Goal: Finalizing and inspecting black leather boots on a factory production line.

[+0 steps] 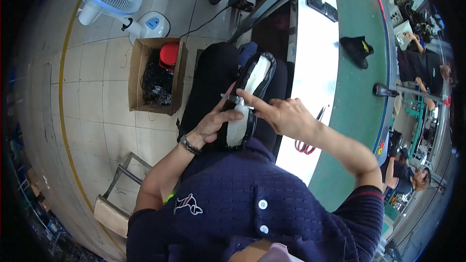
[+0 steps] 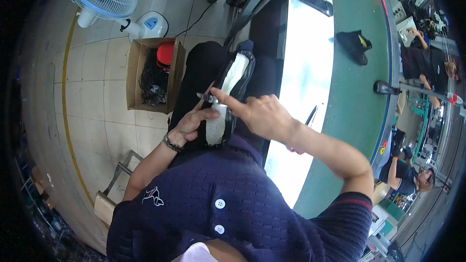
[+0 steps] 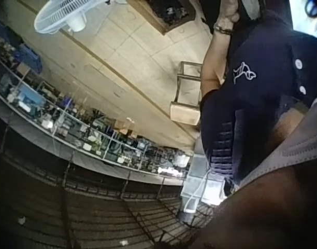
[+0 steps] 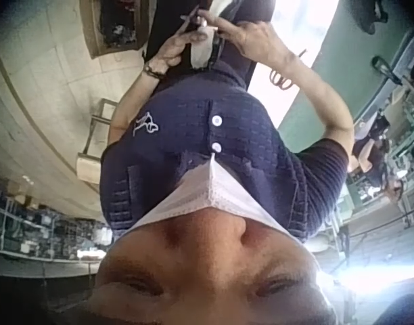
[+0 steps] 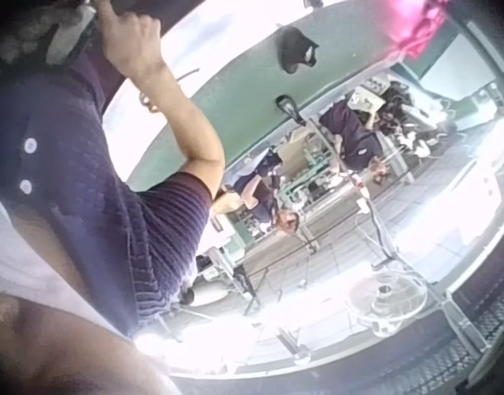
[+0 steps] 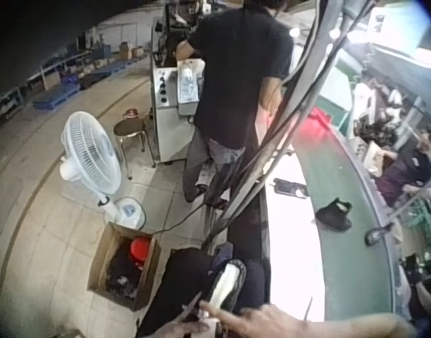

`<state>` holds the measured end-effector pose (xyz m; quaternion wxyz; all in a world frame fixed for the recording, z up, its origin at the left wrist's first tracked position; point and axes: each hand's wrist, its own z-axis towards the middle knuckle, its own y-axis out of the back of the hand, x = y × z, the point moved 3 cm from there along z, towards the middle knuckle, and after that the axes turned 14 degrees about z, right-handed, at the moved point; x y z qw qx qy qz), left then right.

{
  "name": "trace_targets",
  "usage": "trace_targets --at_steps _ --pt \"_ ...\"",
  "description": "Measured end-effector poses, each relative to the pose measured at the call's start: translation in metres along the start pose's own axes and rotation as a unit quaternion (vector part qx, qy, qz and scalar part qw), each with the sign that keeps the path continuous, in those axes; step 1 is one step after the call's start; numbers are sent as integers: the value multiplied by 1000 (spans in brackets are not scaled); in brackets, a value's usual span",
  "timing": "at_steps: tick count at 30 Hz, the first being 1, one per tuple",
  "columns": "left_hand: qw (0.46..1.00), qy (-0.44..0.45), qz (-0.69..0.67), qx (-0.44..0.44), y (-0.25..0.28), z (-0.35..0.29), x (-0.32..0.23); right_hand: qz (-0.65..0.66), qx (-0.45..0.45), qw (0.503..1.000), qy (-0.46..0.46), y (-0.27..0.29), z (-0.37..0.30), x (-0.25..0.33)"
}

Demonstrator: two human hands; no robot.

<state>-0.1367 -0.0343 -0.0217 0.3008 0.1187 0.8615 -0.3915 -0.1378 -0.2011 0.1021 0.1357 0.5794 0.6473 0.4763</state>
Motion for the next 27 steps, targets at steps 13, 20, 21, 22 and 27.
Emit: trace_targets --at_steps 13,20,21,22,27 --pt "968 2 -228 103 4 -12 29 124 40 990 -52 -12 -5 -3" --pt "986 -166 0 -21 -7 -9 25 148 -204 963 96 18 -25 32" --pt "986 -166 0 -22 -6 -11 28 146 -179 967 111 12 -24 34" --pt "991 -132 14 -13 -4 -12 31 87 -139 983 85 -6 -19 28" --pt "994 -42 105 9 -1 -11 30 10 39 999 -14 -30 -16 25"
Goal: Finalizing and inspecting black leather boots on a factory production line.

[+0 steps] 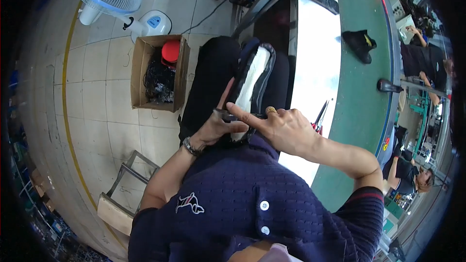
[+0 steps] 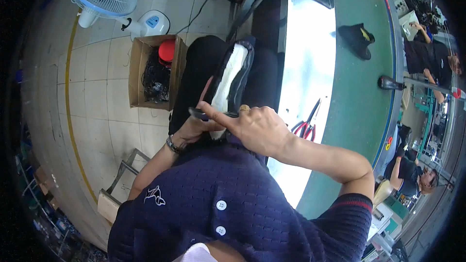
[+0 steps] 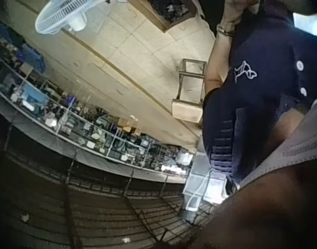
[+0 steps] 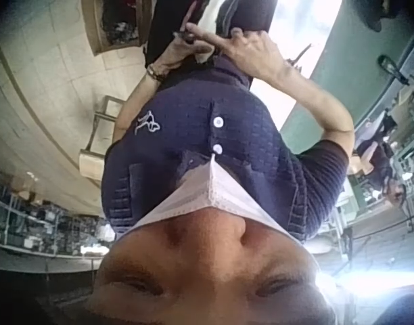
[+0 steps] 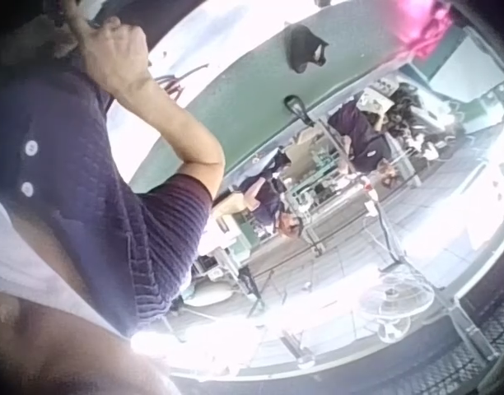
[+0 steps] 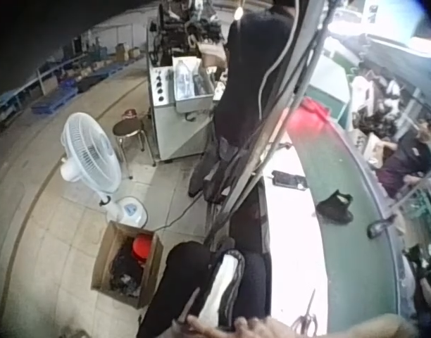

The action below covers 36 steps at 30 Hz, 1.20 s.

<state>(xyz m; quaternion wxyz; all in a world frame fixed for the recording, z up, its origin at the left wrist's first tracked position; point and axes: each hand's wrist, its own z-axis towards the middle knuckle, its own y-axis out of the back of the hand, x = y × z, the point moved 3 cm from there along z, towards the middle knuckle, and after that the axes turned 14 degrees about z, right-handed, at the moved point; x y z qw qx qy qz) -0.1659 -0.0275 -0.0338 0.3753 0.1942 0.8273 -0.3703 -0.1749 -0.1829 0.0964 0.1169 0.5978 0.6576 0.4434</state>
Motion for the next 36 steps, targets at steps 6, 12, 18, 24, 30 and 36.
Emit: trace_targets --at_steps 6,12,18,24,30,36 --pt "991 -126 25 25 -2 2 -10 24 -56 996 68 -24 -10 11" --pt "974 -157 164 -10 10 2 -6 48 -69 992 96 -9 -17 15" --pt "993 14 106 48 4 5 -19 144 -37 989 1 -2 4 -27" --pt "992 105 -64 10 13 47 -61 240 -304 922 -5 9 -21 -60" --pt "992 107 67 10 2 54 -64 584 -302 735 -166 -12 -54 -84" --pt "958 -200 195 70 -9 53 -74 812 -244 530 -39 -43 -56 -91"
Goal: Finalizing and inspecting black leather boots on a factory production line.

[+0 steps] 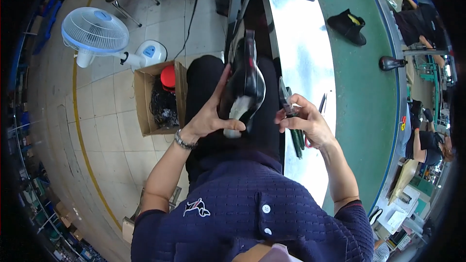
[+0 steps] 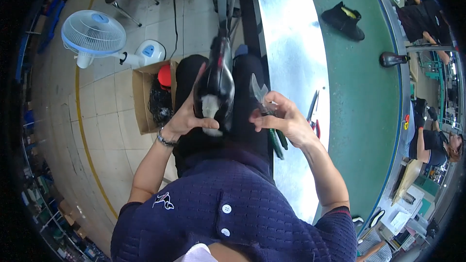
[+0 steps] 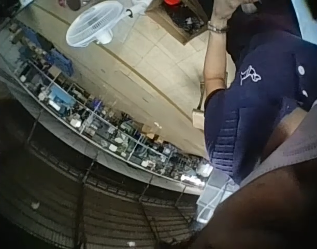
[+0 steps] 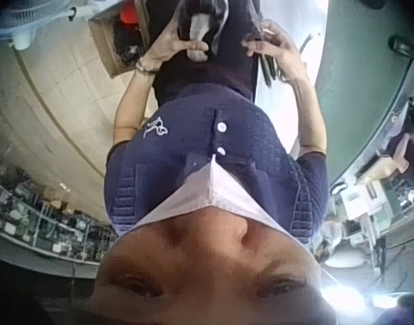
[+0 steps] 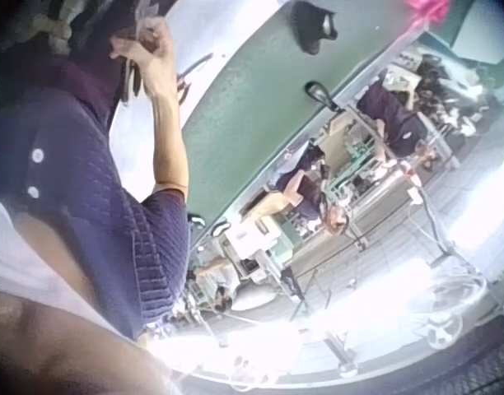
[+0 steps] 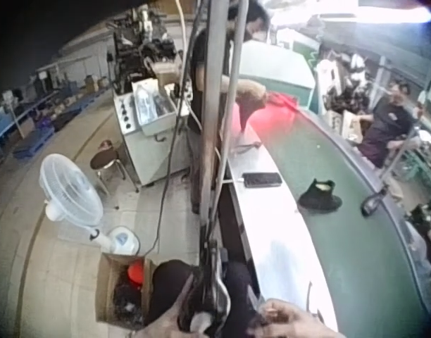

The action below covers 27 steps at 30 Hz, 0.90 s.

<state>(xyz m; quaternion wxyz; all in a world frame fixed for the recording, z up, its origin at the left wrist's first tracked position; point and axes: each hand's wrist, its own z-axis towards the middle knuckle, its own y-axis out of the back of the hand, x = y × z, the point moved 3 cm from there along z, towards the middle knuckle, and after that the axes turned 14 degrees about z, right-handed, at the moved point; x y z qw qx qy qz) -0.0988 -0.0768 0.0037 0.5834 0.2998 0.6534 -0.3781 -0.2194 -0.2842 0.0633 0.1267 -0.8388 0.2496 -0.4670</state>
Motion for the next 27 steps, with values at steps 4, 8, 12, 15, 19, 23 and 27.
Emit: trace_targets --at_steps 4,8,12,15,19,23,27 --pt "997 -9 74 4 -5 -9 36 -8 98 992 -74 -8 0 -20" --pt "1000 -20 0 20 0 -27 50 13 104 987 -122 -13 -2 -42" --pt "983 19 -181 -6 5 -29 45 -19 120 985 -126 -22 -1 -47" --pt "974 87 -187 -97 -5 -16 29 -58 128 979 -146 -25 0 -48" --pt "982 114 -29 -151 -14 -10 14 -78 133 969 -191 -30 -6 -46" --pt "979 122 -28 -160 -26 -6 2 -115 149 960 -207 -29 -12 -43" --pt "976 137 16 -171 -34 -6 7 -228 157 937 -215 -34 -20 -35"
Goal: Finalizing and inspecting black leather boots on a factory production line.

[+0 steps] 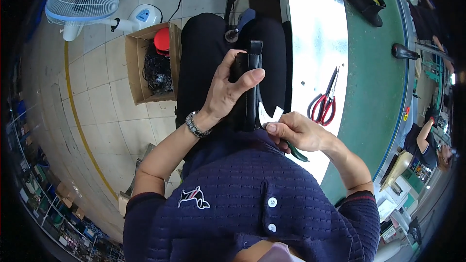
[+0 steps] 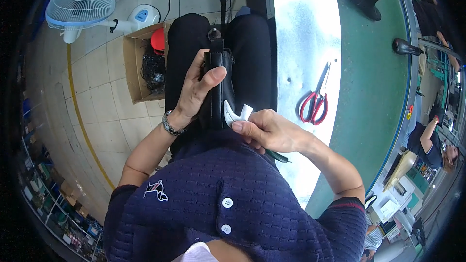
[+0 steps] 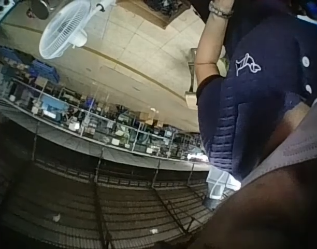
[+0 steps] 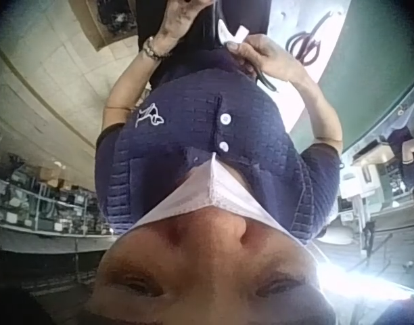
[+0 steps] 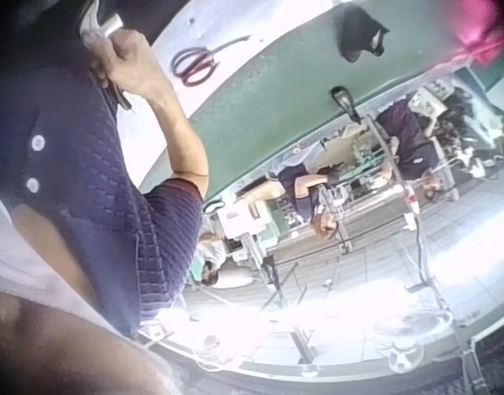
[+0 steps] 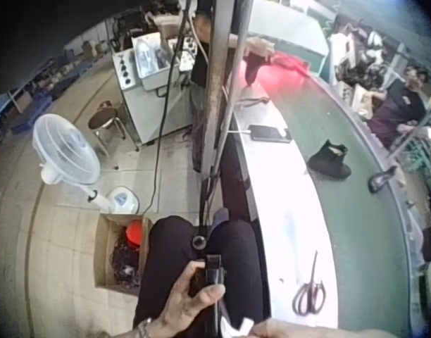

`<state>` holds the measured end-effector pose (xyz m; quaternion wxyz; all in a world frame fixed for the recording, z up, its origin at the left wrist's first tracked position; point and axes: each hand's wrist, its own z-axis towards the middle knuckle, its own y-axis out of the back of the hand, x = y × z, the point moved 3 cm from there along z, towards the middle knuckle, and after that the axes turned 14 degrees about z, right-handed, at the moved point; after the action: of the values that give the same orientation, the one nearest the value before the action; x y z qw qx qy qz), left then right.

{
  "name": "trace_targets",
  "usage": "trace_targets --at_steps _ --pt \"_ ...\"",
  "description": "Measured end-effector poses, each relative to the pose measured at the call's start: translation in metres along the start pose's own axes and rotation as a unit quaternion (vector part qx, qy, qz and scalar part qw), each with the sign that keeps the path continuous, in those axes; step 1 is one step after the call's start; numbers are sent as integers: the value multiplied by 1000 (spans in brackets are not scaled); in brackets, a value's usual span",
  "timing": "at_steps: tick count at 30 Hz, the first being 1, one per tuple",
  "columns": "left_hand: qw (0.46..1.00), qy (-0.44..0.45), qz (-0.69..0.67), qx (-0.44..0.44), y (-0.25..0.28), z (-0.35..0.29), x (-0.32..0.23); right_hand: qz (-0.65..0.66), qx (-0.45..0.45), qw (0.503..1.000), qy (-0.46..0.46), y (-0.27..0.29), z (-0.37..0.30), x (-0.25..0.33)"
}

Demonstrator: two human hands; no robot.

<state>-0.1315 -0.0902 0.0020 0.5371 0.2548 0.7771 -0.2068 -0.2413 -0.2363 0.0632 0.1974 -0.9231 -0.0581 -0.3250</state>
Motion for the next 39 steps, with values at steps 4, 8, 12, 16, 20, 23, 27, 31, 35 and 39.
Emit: trace_targets --at_steps 4,8,12,16,20,23,27,31,35,39 --pt "999 -15 39 -18 -3 -1 -1 -91 -33 995 32 -2 -3 0" --pt "999 -12 31 -31 -3 -1 2 -258 -92 960 50 -10 -7 18" --pt "999 -9 35 -39 -4 1 2 -258 -125 957 52 -17 -7 16" --pt "998 -4 22 -55 -3 4 1 -267 -189 940 98 -23 -2 -1" --pt "999 -2 -13 -42 0 11 9 -261 -231 929 126 -24 1 0" --pt "999 -28 -27 -33 4 9 11 -142 -163 972 88 -14 7 -9" --pt "999 -28 -16 -16 6 6 15 89 -55 994 44 -2 9 -15" --pt "999 -32 4 -5 1 1 7 65 -14 998 16 4 12 -10" --pt "998 -30 47 -17 -3 -1 5 -13 5 1000 -24 8 9 4" --pt "998 -28 52 -19 -6 -4 7 -117 26 992 -49 13 4 17"
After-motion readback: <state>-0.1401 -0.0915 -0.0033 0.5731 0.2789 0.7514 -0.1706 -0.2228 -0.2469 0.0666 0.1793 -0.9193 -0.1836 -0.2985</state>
